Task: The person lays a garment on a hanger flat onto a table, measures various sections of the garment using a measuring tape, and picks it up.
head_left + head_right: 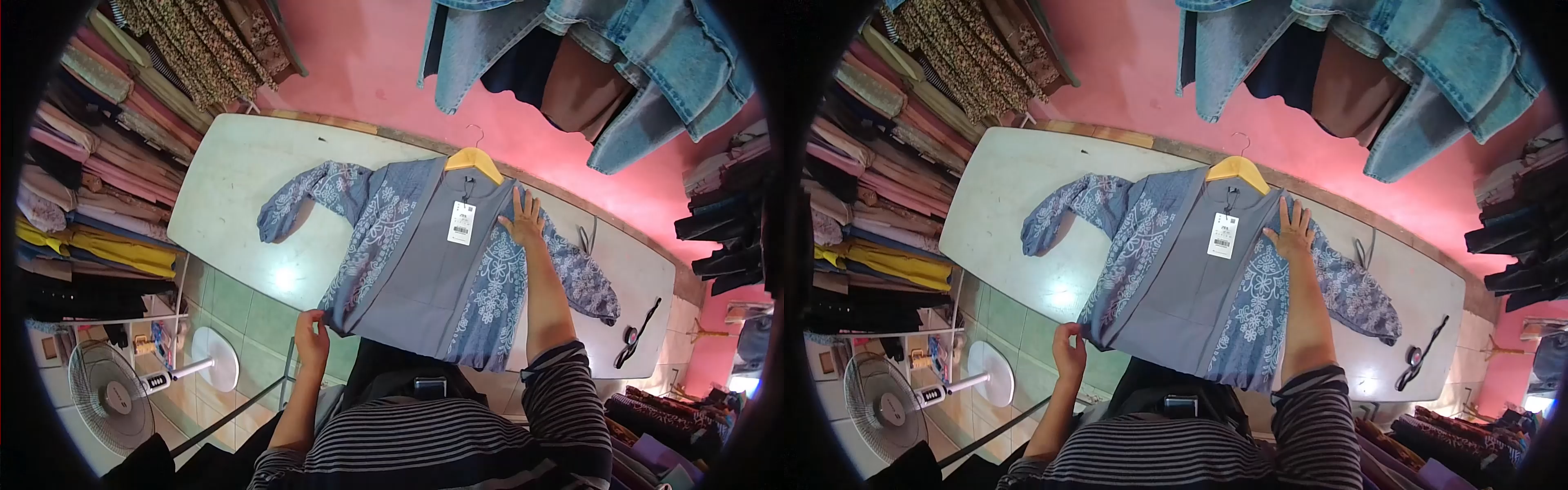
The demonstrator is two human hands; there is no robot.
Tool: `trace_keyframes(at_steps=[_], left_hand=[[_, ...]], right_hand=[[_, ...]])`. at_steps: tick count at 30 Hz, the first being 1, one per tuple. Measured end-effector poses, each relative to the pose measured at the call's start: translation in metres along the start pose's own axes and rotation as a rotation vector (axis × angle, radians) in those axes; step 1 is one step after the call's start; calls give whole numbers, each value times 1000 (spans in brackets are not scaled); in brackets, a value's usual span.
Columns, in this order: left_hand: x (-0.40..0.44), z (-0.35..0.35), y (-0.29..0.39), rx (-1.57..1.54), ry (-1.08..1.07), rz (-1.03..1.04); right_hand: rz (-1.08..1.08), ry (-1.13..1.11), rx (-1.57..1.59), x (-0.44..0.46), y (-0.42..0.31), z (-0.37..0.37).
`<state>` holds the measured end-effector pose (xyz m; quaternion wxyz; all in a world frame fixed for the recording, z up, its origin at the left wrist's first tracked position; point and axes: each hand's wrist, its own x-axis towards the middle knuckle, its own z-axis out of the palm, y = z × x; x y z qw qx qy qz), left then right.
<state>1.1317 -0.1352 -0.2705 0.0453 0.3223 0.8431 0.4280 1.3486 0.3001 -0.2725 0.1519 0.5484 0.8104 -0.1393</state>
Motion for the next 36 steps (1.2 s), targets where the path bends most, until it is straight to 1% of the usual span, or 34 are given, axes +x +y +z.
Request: trace_keyframes(at_steps=[1,2,3,6,8,9,11,12,13,15,16,17,19,26,28,29,31,32,33,35,36], left_hand=[[0,-4,2,286,-39,285],[-5,-4,1,333,-160,402],[-11,0,5,321,-225,454],[-21,17,23,333,-273,472],[-32,29,24,279,-381,583],[-31,30,29,277,-382,579],[-24,33,37,451,-396,648],[-23,32,31,519,-379,588],[-23,28,27,518,-379,588],[-22,19,20,662,-350,452],[-21,19,16,669,-277,459],[-23,19,15,671,-278,459],[-19,15,27,706,-253,300],[-23,24,31,796,-201,317],[-21,19,42,740,-172,419],[-21,16,49,738,-174,421],[-18,6,77,287,-267,462],[-12,1,88,151,-414,473],[-14,4,86,149,-418,471],[-19,15,75,100,-1012,311],[-20,21,72,123,-1050,403]], right_hand=[[4,1,0,1,0,0],[8,-8,-2,1,-1,0],[4,-12,-4,0,-1,0],[6,-8,0,1,-3,-3],[1,-5,-3,-1,-2,-3],[0,-9,-6,-2,-1,-1],[-3,5,-12,1,0,0],[-4,6,-15,2,0,0],[-8,13,-15,2,0,1],[-9,16,-12,1,1,3],[-10,15,-15,1,1,2],[-10,14,-16,1,0,1],[-8,10,-13,1,0,-1],[2,-6,-20,0,1,-2],[3,-4,-18,0,1,-3],[2,-4,-15,0,1,-2],[5,-7,-13,-1,1,-4],[3,-10,-11,-2,0,-4],[5,-14,-13,-3,0,-4],[5,-11,-14,-3,-1,-5],[8,-10,-13,-2,-1,-4]])
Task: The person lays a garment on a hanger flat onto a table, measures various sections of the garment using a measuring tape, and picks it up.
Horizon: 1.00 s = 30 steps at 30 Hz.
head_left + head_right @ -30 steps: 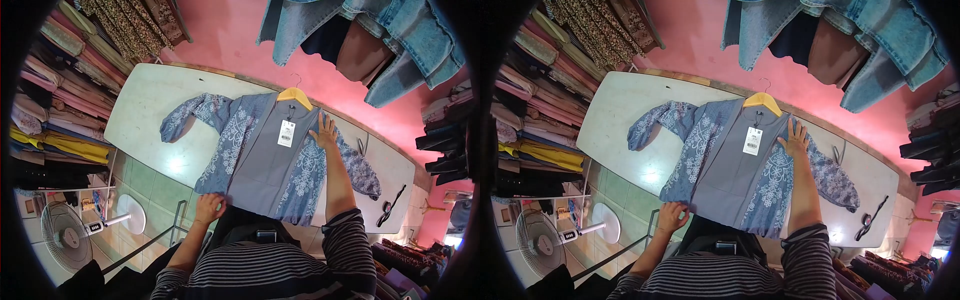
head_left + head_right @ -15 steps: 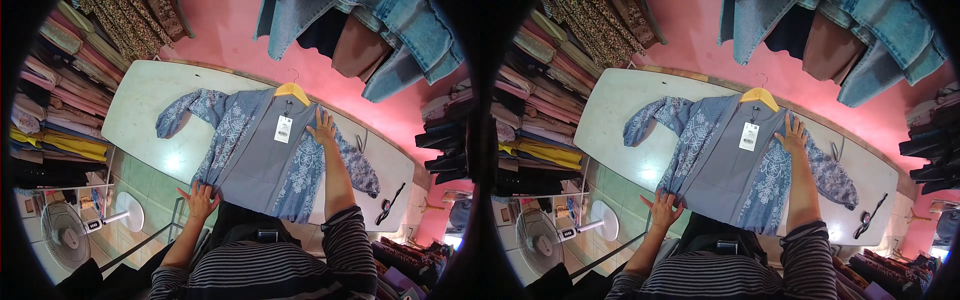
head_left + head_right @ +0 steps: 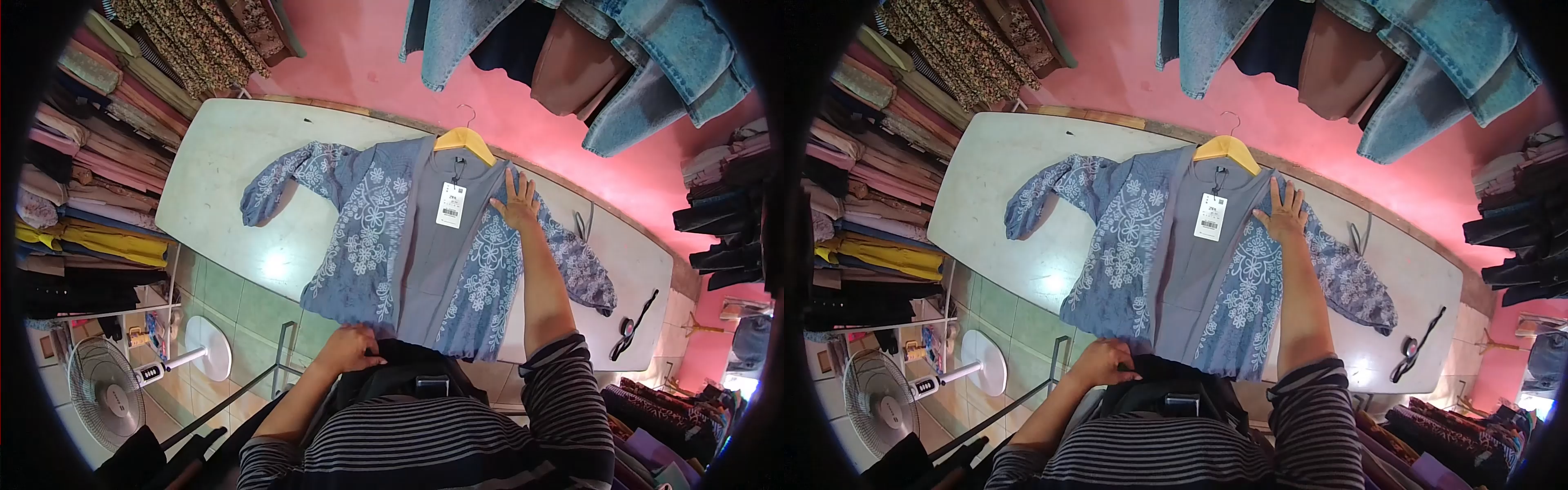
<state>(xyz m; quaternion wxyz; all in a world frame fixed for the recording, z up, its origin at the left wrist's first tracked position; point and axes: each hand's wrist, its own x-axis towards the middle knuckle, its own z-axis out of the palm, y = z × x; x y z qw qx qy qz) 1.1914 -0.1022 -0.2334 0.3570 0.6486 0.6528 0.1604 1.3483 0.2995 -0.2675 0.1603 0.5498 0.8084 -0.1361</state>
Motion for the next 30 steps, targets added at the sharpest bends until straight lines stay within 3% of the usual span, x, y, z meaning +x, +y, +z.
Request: trace_keyframes(at_steps=[3,9,14,21,24,26,30], left_hand=[[18,19,3,-197,16,-155],[55,51,18,-165,66,-73],[71,63,30,-253,79,-296],[76,69,22,-229,75,-236],[73,58,25,-438,-19,-310],[71,64,30,-290,173,-315],[81,71,35,-356,169,-270]], right_hand=[[1,-2,-7,2,1,1],[-4,4,-2,0,-1,-1],[-6,5,-8,1,0,0],[-15,19,-18,2,2,3],[-15,16,-17,2,3,2],[-25,17,-18,2,3,4],[-23,15,-12,0,2,2]])
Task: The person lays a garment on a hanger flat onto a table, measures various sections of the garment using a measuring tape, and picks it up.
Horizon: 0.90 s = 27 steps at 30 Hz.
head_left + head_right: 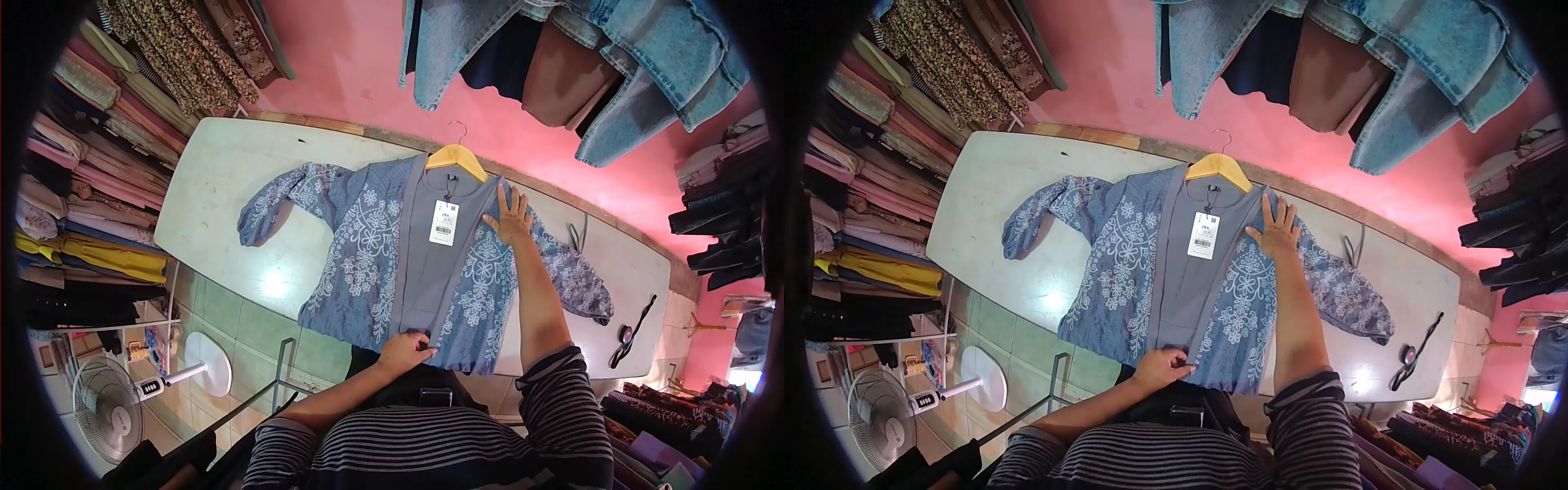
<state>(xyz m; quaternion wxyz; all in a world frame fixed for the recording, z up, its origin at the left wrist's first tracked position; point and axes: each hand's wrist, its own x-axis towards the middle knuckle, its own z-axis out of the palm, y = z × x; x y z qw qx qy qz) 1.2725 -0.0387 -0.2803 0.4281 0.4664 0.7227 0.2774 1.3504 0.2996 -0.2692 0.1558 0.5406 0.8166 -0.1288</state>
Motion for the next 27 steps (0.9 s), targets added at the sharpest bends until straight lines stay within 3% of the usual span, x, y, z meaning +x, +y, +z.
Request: trace_keyframes(at_steps=[4,6,9,10,12,13,14,15,17,18,20,21,23,25,27], left_hand=[[10,-6,-6,-48,-183,5],[5,-18,-8,-218,-354,129],[3,-76,6,24,-322,82],[6,-90,-3,63,-170,-9],[24,-122,-30,-137,484,58],[40,-143,-65,-335,652,-62],[49,-167,-81,31,1089,31],[58,-201,-101,322,1341,50],[75,-243,-134,479,1698,-239],[76,-260,-157,475,1697,-230],[74,-286,-197,744,1042,-142],[73,-300,-196,736,1038,-140],[58,-336,-172,-224,749,-26],[30,-376,-157,-540,835,-188],[15,-393,-184,-79,903,-94]], right_hand=[[-2,-3,6,-1,0,-1],[-10,-7,15,-1,1,-1],[-8,1,28,0,1,0],[-2,-1,22,0,1,1],[4,-1,19,0,1,2],[2,3,29,0,1,1],[2,9,24,-1,1,1],[4,14,18,-1,0,1],[8,31,24,-1,0,2],[11,24,17,0,0,2],[21,18,2,0,0,2],[19,22,-2,0,0,2],[25,20,-12,0,0,4],[14,56,-12,1,2,7],[17,59,-16,-1,1,7]])
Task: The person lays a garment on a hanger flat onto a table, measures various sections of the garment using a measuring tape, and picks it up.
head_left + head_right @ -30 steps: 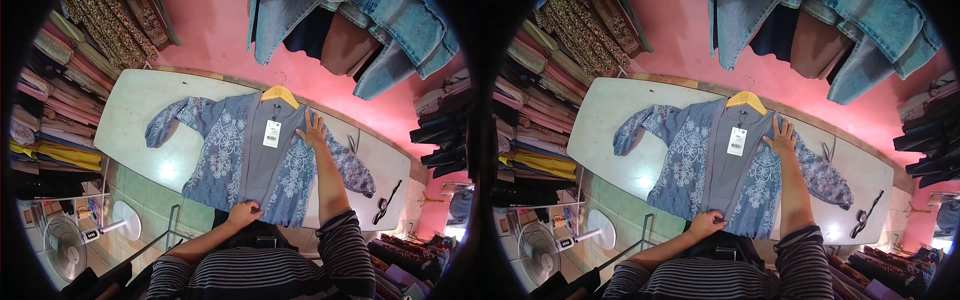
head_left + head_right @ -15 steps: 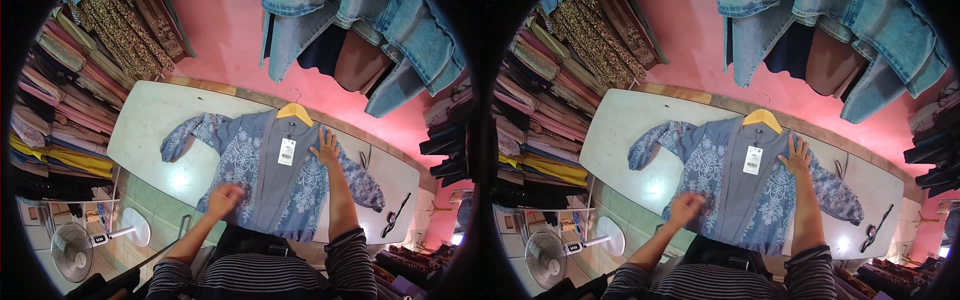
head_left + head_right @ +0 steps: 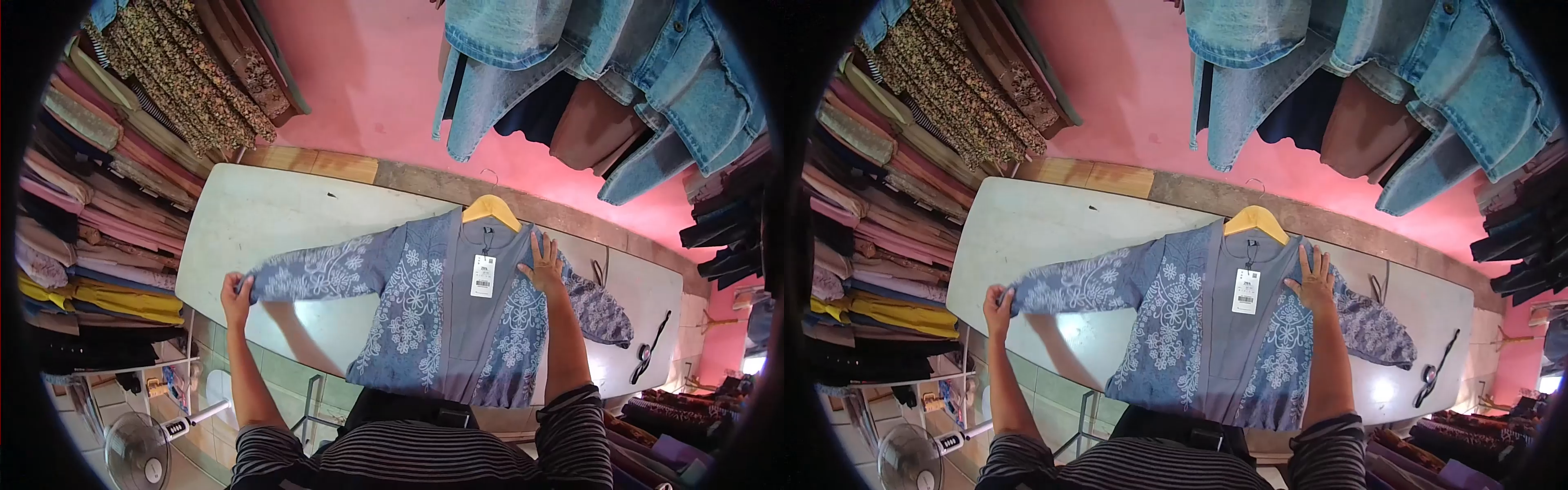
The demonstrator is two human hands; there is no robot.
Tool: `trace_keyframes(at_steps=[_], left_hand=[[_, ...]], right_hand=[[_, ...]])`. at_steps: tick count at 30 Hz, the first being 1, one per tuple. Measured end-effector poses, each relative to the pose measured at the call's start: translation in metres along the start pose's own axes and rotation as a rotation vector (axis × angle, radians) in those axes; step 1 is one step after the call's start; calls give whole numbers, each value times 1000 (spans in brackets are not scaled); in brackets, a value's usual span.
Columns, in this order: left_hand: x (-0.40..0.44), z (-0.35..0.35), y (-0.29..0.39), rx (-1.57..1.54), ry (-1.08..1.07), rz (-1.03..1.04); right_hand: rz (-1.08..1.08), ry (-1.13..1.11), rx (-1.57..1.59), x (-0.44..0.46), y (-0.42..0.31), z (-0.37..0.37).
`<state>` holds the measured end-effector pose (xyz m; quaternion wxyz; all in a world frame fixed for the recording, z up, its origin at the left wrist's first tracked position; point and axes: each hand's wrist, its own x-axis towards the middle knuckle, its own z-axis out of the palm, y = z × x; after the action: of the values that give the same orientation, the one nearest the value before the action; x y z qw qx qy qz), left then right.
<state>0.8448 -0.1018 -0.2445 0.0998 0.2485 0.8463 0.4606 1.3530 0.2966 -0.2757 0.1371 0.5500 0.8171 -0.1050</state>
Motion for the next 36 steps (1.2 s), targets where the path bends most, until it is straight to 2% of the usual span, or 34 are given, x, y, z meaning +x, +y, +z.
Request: trace_keyframes(at_steps=[2,3,4,5,8,10,14,16,17,18,20,21,22,24,25,30,32,34,36], left_hand=[[-4,-6,-28,729,15,69],[-11,11,-17,833,245,111],[-11,34,12,743,373,169],[-9,55,22,550,360,387],[-39,135,79,397,-144,591],[-57,167,120,442,-467,792],[-41,195,88,587,-541,733],[-32,198,108,693,-558,374],[-34,203,118,784,-555,330],[-42,209,123,786,-561,339],[-60,225,139,602,-457,727],[-69,233,143,646,-542,760],[-76,240,141,650,-540,773],[-88,251,136,780,-673,682],[-86,253,136,773,-695,652],[-87,254,140,812,-737,617],[-93,256,142,872,-698,582],[-110,257,148,911,-678,592],[-137,256,148,805,-517,682]], right_hand=[[6,10,3,1,-1,-1],[-3,18,-3,0,-1,-2],[-9,26,-8,0,-1,-1],[7,25,-4,-1,-2,1],[-11,92,-11,-3,1,4],[-15,96,-12,-4,-2,2],[16,70,-10,-4,-2,2],[13,99,0,-3,-1,4],[-9,122,13,-5,0,6],[1,122,18,-8,0,8],[-41,187,31,-10,1,5],[-52,246,60,-12,2,8],[-45,254,69,-14,4,15],[-21,522,195,-22,5,28],[62,519,139,-32,3,29],[104,411,160,-50,27,42],[11,406,215,-48,31,41],[5,385,239,-48,33,39],[-12,356,260,-49,39,36]])
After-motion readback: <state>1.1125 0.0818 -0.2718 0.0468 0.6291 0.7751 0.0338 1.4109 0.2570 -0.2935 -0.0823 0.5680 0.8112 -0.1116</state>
